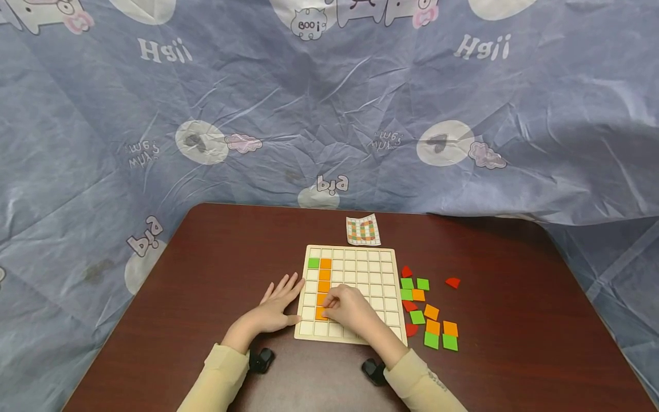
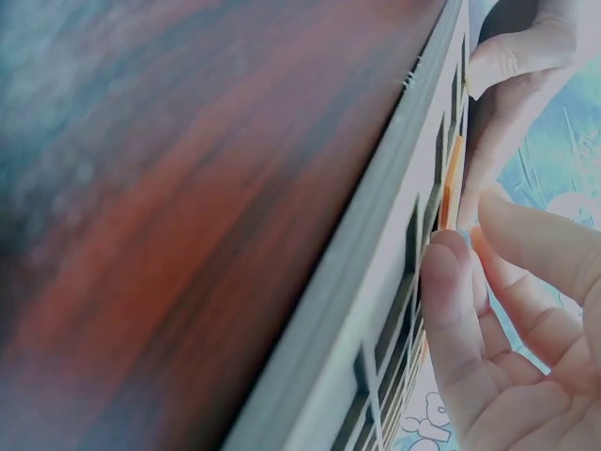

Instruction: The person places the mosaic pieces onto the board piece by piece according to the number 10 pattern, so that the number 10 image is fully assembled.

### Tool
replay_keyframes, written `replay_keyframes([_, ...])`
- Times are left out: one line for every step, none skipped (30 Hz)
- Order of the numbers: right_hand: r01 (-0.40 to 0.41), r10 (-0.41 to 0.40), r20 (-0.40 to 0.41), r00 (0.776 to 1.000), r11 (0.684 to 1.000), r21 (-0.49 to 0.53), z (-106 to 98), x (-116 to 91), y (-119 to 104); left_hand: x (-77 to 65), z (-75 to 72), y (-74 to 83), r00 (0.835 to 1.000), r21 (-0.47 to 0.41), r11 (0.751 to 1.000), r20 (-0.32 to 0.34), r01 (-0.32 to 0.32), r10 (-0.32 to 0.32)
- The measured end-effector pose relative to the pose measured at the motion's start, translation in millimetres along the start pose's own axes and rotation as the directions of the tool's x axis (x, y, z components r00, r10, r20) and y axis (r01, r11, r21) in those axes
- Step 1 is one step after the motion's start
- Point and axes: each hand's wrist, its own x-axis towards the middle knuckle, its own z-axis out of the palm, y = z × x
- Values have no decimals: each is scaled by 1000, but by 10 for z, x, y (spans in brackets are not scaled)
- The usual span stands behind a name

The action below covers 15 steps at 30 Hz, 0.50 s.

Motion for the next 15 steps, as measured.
replay_keyframes([-7, 7, 2, 1000, 1000, 8, -10, -5, 3, 0, 0, 1, 1000, 0, 1000, -1, 0, 0])
replay_keyframes([-9, 9, 1, 1000, 1000, 17, -23, -12, 5, -1, 2, 1, 1000, 1, 1000, -2, 0, 0])
replay_keyframes([-14, 14, -1, 1000, 1000, 24, -37, -17, 7, 0, 5, -1, 1000, 2, 1000, -4, 1, -1])
replay_keyframes([-22, 23, -4, 1000, 999, 33, -53, -23, 9, 3, 8, -3, 1000, 4, 1000, -4, 1, -1])
replay_keyframes([-33, 33, -7, 999, 998, 44, -71, -29, 9, 4, 10, -5, 1000, 6, 1000, -5, 2, -2])
replay_keyframes([-40, 41, -11, 999, 998, 54, -87, -35, 13, 4, 12, -5, 1000, 5, 1000, -6, 3, -3])
replay_keyframes([-45, 46, -16, 999, 997, 62, -105, -42, 18, 4, 13, -5, 1000, 4, 1000, -7, 3, -3])
replay_keyframes([-47, 49, -22, 999, 997, 69, -127, -48, 24, 3, 14, -5, 1000, 3, 1000, -7, 5, -4])
replay_keyframes([-56, 58, -29, 998, 996, 72, -148, -53, 33, 3, 14, -5, 1000, 3, 1000, -7, 6, -6])
replay_keyframes([-68, 71, -35, 997, 995, 78, -168, -56, 45, 2, 14, -5, 1000, 2, 1000, -7, 7, -7])
replay_keyframes([-79, 83, -40, 996, 993, 82, -189, -61, 59, 0, 13, -5, 1000, 1, 1000, -7, 6, -6])
replay_keyframes([-91, 96, -46, 994, 992, 86, -211, -64, 75, 0, 14, -9, 1000, 1, 1000, -6, 6, -6])
replay_keyframes([-104, 109, -50, 993, 990, 91, -233, -67, 91, -1, 13, -11, 1000, 1, 1000, -5, 6, -6])
replay_keyframes([-120, 126, -55, 991, 988, 99, -256, -69, 107, -3, 12, -12, 1000, 2, 1000, -5, 6, -6])
replay_keyframes([-136, 142, -58, 988, 985, 106, -275, -73, 126, -4, 10, -13, 1000, 3, 1000, -4, 7, -7])
